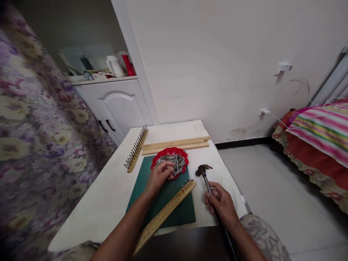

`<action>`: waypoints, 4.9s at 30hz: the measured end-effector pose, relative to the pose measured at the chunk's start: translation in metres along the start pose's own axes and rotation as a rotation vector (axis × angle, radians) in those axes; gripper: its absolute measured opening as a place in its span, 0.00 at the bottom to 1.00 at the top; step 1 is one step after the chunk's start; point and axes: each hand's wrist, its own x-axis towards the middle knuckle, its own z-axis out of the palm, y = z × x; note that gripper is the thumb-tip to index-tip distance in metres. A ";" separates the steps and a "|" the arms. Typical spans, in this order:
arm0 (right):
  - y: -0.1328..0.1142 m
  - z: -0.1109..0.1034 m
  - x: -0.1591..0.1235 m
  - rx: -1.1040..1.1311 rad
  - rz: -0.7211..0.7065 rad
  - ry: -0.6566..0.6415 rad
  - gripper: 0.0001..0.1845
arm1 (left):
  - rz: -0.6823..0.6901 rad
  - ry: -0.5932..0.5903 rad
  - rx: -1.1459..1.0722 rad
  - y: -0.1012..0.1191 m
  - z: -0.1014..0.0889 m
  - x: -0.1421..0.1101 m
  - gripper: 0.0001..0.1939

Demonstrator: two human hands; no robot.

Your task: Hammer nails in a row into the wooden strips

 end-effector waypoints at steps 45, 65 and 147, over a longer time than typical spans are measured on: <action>0.003 0.001 -0.001 -0.024 0.006 0.003 0.21 | 0.080 -0.077 0.229 -0.027 0.028 -0.029 0.08; -0.051 0.031 -0.028 -0.073 0.069 -0.209 0.19 | 0.252 -0.161 0.210 -0.025 0.022 -0.024 0.06; -0.009 -0.002 0.001 0.092 -0.063 -0.051 0.20 | 0.105 0.039 0.626 -0.011 0.041 -0.090 0.10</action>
